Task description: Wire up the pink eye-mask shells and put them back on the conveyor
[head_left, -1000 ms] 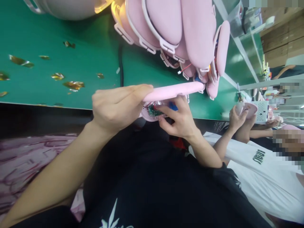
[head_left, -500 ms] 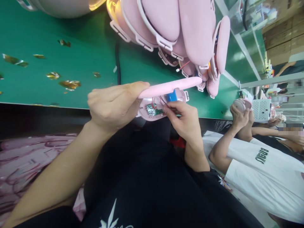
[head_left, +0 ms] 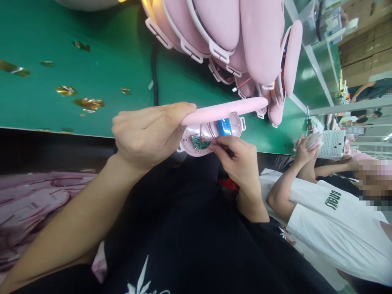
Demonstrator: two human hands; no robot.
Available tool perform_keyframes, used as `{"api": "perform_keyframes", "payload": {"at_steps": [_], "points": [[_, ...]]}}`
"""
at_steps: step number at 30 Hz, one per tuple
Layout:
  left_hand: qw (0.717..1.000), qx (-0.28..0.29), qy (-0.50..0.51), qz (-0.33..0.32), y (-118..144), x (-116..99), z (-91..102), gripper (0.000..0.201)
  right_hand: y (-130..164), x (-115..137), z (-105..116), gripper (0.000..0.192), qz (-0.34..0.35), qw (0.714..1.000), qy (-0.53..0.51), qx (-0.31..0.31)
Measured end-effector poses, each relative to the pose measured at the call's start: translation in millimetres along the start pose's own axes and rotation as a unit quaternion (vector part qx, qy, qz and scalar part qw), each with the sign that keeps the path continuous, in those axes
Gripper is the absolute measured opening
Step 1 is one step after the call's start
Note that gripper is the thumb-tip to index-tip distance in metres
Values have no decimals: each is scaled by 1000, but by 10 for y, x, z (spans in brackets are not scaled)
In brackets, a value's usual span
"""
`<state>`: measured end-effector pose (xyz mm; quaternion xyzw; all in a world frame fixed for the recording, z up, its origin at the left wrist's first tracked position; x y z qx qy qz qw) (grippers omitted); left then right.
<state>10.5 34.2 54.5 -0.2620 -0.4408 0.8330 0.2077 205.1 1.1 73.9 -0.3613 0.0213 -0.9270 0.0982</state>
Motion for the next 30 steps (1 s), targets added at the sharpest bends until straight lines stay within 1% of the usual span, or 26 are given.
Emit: {"api": "perform_keyframes", "payload": {"at_steps": [3, 8, 14, 19, 22, 25, 27, 30], "points": [[1000, 8, -12, 1, 15, 2, -5, 23, -18, -53, -63, 6, 35, 998, -36, -25], [1000, 15, -1, 2, 22, 2, -7, 21, -52, -117, -138, 9, 69, 996, -26, -41], [1000, 12, 9, 0, 33, 2, -10, 26, -52, -122, -143, 1, 98, 992, -75, -33], [1000, 16, 24, 9, 24, 5, -2, 25, -50, -158, -168, 3, 79, 994, -73, -12], [999, 23, 18, 13, 25, 12, -7, 26, -67, -127, -146, 7, 85, 996, -38, 6], [999, 24, 36, 11, 26, 5, -5, 26, -85, -67, -123, 12, 122, 992, 17, 33], [998, 28, 46, 18, 25, 7, -8, 26, -88, -20, -117, 14, 169, 983, 43, 51], [998, 31, 49, 25, 18, 1, -5, 27, -95, 32, -84, 13, 238, 968, 66, 48]]}}
Point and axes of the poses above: each hand's wrist, its own y-axis away from the middle knuckle, its own z-axis out of the back of the hand, x = y × z, the point moved 7 cm from there along -y, towards the middle knuckle, and after that the axes turned 10 degrees about -y, right-handed, at the moved point
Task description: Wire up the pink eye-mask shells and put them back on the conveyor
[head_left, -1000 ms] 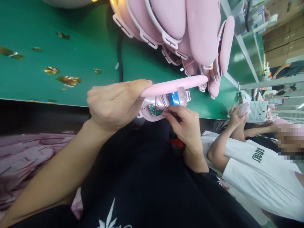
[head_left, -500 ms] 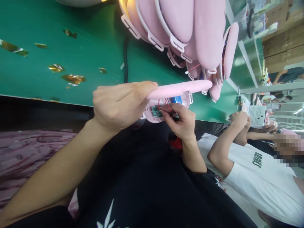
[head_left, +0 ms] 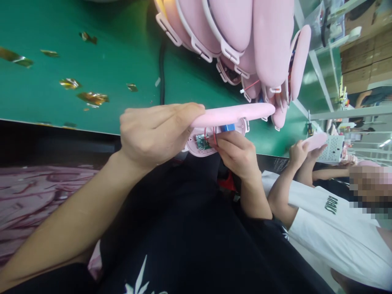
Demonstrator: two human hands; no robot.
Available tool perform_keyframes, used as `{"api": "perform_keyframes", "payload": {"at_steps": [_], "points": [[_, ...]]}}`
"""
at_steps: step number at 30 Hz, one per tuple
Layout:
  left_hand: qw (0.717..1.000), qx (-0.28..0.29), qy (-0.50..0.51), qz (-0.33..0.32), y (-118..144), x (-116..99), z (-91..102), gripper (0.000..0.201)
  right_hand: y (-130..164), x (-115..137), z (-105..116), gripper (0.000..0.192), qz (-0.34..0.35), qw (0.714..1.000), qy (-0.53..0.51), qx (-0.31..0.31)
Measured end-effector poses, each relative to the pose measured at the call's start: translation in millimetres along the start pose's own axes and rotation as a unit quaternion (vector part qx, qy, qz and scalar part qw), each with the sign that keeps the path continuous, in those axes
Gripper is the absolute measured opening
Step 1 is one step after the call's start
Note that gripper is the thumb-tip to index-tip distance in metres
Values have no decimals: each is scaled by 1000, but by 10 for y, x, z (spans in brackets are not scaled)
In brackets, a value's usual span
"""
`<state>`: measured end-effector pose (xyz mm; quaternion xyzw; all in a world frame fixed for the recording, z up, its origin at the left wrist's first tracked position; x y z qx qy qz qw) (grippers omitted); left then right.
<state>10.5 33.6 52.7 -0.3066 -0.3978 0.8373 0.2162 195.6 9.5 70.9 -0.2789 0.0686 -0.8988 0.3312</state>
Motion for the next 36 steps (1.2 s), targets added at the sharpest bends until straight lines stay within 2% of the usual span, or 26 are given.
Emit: {"api": "perform_keyframes", "payload": {"at_steps": [5, 11, 21, 26, 31, 36], "points": [[999, -13, -26, -16, -19, -26, 16, 22, -49, -56, 14, 6, 9, 1000, 7, 2], [1000, -9, -15, -15, -29, -24, 20, 18, -38, -80, -66, 12, -2, 999, 22, 37], [1000, 24, 19, 6, 70, 37, -23, 30, -133, 11, 8, 11, -14, 999, -10, 32], [999, 8, 34, 15, 69, 41, -16, 34, -122, 9, 30, 8, -1, 1000, -3, 22], [1000, 8, 10, 8, 48, 27, -8, 29, -163, 66, 59, 14, 2, 997, 32, 65], [1000, -6, 22, -11, 91, 4, -16, 33, -248, 196, 15, 23, 34, 990, 75, 116]]}}
Point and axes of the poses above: each hand's wrist, its own y-axis away from the middle knuckle, its own z-axis out of the back of the hand, x = y × z, the point moved 7 cm from there along -y, towards the middle knuckle, and after that the axes turned 10 degrees about -y, right-handed, at the moved point
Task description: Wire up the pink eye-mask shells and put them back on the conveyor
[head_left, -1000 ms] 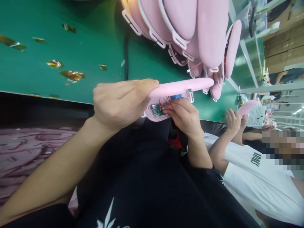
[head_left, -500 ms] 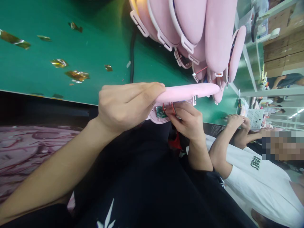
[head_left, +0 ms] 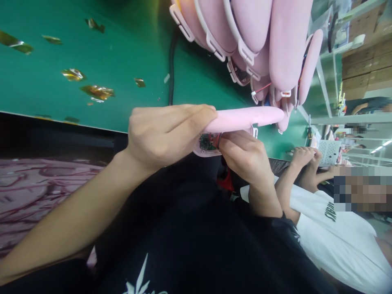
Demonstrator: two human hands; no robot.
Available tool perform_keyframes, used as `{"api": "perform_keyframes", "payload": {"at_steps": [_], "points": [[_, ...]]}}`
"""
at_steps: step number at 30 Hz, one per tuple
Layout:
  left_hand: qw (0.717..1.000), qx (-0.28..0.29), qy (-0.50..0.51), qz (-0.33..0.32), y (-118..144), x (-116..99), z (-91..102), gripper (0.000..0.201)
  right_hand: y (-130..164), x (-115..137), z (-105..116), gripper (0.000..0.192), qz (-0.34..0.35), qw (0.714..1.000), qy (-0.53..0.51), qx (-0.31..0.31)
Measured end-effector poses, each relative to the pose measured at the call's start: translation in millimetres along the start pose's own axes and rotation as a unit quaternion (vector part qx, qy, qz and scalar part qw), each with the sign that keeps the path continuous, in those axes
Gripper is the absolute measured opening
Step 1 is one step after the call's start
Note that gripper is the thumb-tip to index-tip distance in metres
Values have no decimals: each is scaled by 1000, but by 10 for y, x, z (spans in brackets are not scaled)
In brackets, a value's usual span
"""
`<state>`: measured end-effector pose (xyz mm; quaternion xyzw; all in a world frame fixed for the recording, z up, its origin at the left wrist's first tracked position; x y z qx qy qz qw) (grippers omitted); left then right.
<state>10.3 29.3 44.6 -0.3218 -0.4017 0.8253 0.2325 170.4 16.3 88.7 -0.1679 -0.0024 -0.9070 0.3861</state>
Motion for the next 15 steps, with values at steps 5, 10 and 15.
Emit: {"api": "perform_keyframes", "payload": {"at_steps": [5, 10, 15], "points": [[999, -9, 38, 7, 78, -58, -42, 39, 102, -30, -78, 15, -23, 996, 28, -78], [999, 1, 35, -3, 142, -128, -130, 38, 241, -56, -184, 15, -67, 988, 32, -137], [997, -8, 76, 12, 130, -124, -144, 41, 297, -60, -196, 11, -95, 975, -33, -197]]}}
Point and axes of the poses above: each hand's wrist, its own y-axis away from the middle knuckle, its own z-axis out of the back of the hand, x = y × z, the point moved 7 cm from there along -y, towards the middle knuckle, and after that the axes turned 10 degrees about -y, right-handed, at the moved point
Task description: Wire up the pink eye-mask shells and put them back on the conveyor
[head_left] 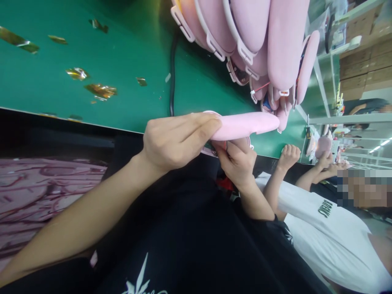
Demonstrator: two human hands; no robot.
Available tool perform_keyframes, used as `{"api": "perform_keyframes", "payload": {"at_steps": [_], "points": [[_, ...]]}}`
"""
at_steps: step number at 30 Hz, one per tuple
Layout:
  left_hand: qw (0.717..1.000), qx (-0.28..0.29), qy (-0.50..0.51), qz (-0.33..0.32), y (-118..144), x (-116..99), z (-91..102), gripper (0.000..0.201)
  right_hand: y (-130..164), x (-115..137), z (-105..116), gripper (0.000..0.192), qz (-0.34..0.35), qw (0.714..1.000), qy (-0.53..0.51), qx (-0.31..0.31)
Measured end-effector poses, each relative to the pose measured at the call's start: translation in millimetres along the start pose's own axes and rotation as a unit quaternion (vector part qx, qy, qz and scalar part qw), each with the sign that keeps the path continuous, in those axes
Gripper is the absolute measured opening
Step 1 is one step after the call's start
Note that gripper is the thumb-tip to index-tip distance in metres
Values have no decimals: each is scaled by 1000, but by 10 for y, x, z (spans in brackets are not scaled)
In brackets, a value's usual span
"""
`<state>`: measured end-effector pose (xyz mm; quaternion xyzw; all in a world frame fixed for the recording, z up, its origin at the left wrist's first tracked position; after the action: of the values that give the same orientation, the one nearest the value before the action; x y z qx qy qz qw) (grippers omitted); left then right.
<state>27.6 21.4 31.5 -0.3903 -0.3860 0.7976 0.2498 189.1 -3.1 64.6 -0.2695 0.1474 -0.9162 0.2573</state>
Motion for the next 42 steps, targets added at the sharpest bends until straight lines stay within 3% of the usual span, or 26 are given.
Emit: {"api": "perform_keyframes", "payload": {"at_steps": [5, 9, 14, 17, 19, 21, 23, 26, 28, 29, 32, 34, 36, 38, 40, 42], "points": [[994, 73, -20, 83, -52, 90, -34, 31, -60, 13, 35, 7, -7, 1000, -7, 13], [990, 66, -80, 96, -62, 100, 20, 23, -204, 161, 40, 12, 18, 992, 76, 97], [991, 40, -84, 101, -28, 105, 31, 22, -333, 414, -44, 27, 36, 965, 192, 176], [991, 38, -72, 108, 50, 133, -10, 25, -275, 541, -98, 27, 75, 949, 249, 177], [989, 61, -43, 128, 131, 186, -87, 29, -189, 606, -124, 22, 116, 943, 266, 165], [987, 85, -12, 139, 206, 232, -168, 32, -102, 611, -161, 28, 128, 942, 262, 170], [990, 78, -1, 121, 237, 240, -185, 32, -37, 553, -206, 35, 106, 944, 245, 196], [999, 23, -18, 28, 194, 158, -80, 35, 50, 423, -186, 36, 79, 948, 217, 220], [999, -1, -11, -45, 131, 90, 23, 40, 128, 346, -49, 32, 93, 963, 177, 180], [997, 13, 4, -74, 92, 73, 51, 42, 174, 307, 70, 30, 105, 975, 155, 124], [978, 158, 52, -122, -24, 100, 30, 43, 381, 96, 431, 33, 97, 980, 142, -99], [946, 284, 78, -132, -60, 148, -12, 43, 480, -98, 467, 64, 41, 971, 172, -159], [915, 365, 86, -149, -76, 176, -22, 42, 465, -270, 311, 97, -17, 979, 179, -94], [903, 393, 53, -164, -88, 198, -52, 45, 411, -375, 110, 110, -48, 986, 157, 15], [906, 377, -12, -189, -101, 178, -142, 63, 389, -446, -13, 98, -65, 983, 134, 106], [908, 346, -56, -230, -130, 63, -292, 74, 428, -536, 15, 77, -73, 980, 123, 136]]}}
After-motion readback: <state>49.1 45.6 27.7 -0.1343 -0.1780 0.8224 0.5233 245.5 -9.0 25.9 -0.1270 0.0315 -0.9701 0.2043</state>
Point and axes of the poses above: each hand's wrist, its own y-axis away from the middle knuckle, its own z-axis out of the back of the hand, x = y × z, the point moved 7 cm from there along -y, towards the middle knuckle, and after that the axes turned 10 degrees about -y, right-handed, at the moved point
